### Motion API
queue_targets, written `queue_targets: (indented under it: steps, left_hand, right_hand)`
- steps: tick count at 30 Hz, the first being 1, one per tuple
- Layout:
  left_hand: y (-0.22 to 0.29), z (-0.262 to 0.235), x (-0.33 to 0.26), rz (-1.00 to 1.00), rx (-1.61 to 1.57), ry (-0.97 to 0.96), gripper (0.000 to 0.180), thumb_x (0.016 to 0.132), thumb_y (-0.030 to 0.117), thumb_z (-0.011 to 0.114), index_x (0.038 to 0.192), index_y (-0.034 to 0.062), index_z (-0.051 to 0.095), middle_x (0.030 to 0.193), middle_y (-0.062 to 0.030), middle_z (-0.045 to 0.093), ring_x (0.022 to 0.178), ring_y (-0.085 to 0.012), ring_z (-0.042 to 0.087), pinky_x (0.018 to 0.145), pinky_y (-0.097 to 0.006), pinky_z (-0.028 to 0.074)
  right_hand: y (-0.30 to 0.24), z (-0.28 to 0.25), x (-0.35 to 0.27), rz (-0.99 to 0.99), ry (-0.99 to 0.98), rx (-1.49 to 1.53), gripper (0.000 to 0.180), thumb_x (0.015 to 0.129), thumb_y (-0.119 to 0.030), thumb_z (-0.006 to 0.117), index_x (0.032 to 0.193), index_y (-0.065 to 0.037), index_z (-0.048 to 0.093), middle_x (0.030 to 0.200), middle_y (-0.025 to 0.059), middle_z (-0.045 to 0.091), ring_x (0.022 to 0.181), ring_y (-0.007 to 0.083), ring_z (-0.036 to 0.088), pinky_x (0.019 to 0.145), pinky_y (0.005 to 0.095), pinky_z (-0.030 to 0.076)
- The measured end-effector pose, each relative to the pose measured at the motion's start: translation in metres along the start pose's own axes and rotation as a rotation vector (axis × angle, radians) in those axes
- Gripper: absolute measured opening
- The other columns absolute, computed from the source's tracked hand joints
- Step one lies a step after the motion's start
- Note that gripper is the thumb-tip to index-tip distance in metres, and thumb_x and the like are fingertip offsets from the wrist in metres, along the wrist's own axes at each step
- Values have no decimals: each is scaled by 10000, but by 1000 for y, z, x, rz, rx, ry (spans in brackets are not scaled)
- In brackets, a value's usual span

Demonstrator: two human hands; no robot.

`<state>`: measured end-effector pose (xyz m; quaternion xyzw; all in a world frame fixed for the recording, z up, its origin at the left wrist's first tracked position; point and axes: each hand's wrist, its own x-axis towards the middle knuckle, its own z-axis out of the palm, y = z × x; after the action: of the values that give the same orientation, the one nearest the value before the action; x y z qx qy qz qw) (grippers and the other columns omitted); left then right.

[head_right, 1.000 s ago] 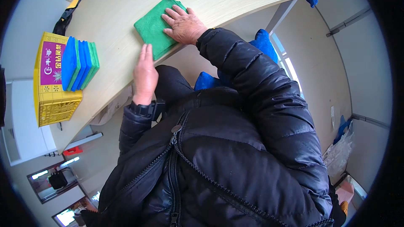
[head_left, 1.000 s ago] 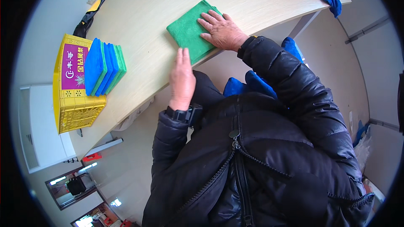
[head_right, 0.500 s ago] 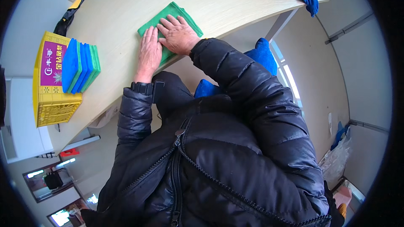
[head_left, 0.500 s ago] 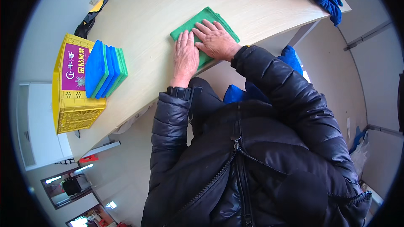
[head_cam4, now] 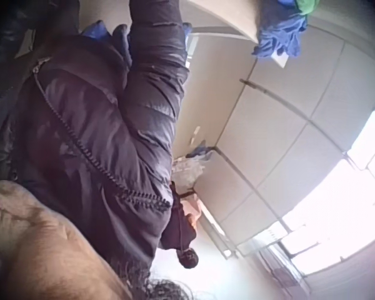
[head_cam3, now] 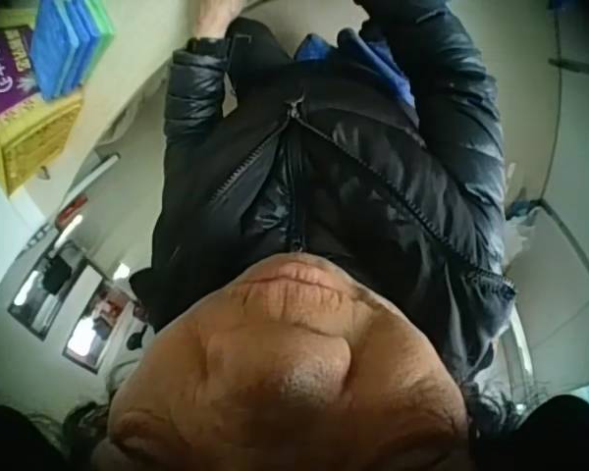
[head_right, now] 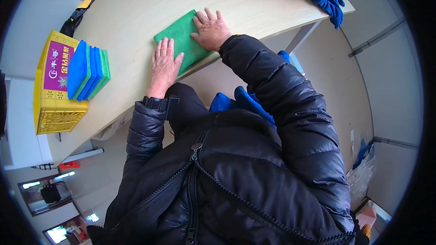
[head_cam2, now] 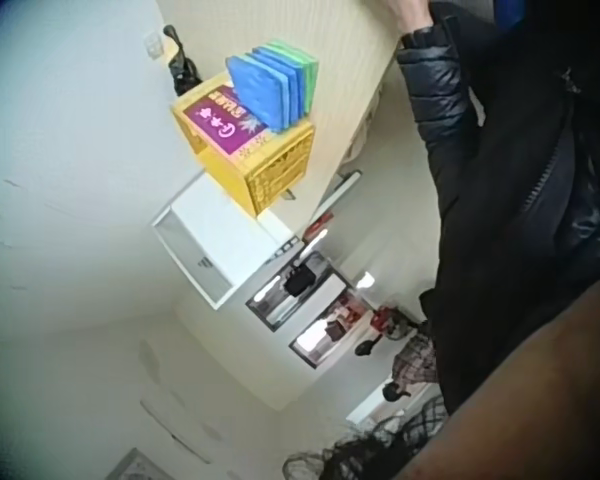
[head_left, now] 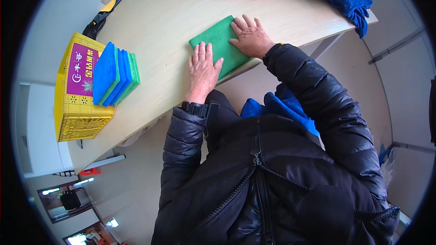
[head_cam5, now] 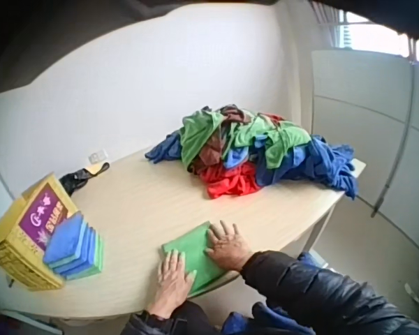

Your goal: Folding various garments on a workbench and placing them aside.

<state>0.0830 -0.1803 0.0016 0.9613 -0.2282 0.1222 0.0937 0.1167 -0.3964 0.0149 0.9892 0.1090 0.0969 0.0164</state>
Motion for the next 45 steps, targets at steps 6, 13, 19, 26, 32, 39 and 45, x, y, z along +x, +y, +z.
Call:
queue_targets:
  steps: [6, 13, 19, 26, 32, 39, 45]
  left_hand:
    - [5, -4, 2, -35, 17, -48, 678, 991, 439, 534, 1507, 30, 373, 1591, -179, 313, 1490, -335, 253, 1204, -535, 206]
    - [4, -1, -2, -42, -15, -19, 681, 989, 434, 537, 1518, 45, 357, 1602, -159, 302, 1494, -324, 248, 1204, -535, 202]
    - [6, -13, 6, -58, 4, -80, 645, 1007, 438, 498, 1503, 44, 381, 1589, -167, 321, 1488, -323, 260, 1198, -529, 219]
    - [-1, -2, 30, -37, -51, 28, 599, 1035, 445, 436, 1478, 43, 425, 1564, -184, 361, 1479, -332, 274, 1193, -503, 238]
    - [-7, 18, 18, -11, -87, 64, 622, 1041, 460, 415, 1499, 40, 389, 1578, -180, 336, 1474, -352, 275, 1192, -503, 242]
    - [-13, 16, 8, -32, -49, 73, 622, 1043, 453, 415, 1510, 44, 371, 1584, -172, 328, 1474, -348, 276, 1194, -505, 234]
    - [-20, 1, -28, -55, 43, 82, 628, 1030, 442, 453, 1505, 38, 371, 1577, -170, 334, 1457, -351, 307, 1186, -534, 245]
  right_hand:
    - [-27, -3, 20, -135, 2, 148, 653, 1001, -525, 417, 1517, -125, 399, 1589, 102, 353, 1486, 337, 274, 1185, 562, 225]
    - [-8, -3, 26, -56, -110, 248, 665, 1005, -531, 413, 1523, -115, 385, 1586, 110, 353, 1481, 336, 282, 1181, 557, 246]
    - [-9, -4, 7, 15, 8, 154, 628, 1011, -496, 410, 1507, -111, 409, 1583, 117, 355, 1479, 334, 285, 1186, 556, 234]
    - [-41, 0, -14, -153, 140, 213, 578, 1012, -443, 426, 1483, -110, 442, 1576, 125, 367, 1471, 336, 302, 1187, 532, 241]
    - [-21, 16, -16, -116, 172, 233, 549, 1025, -413, 419, 1486, -118, 440, 1568, 112, 386, 1465, 329, 316, 1184, 510, 251]
    - [-7, 23, -19, -53, 200, 223, 539, 1031, -438, 402, 1473, -136, 456, 1556, 100, 396, 1461, 340, 314, 1170, 531, 262]
    - [-3, 10, -29, 13, 179, 93, 542, 1044, -417, 399, 1500, -125, 421, 1571, 119, 374, 1470, 353, 302, 1190, 524, 243]
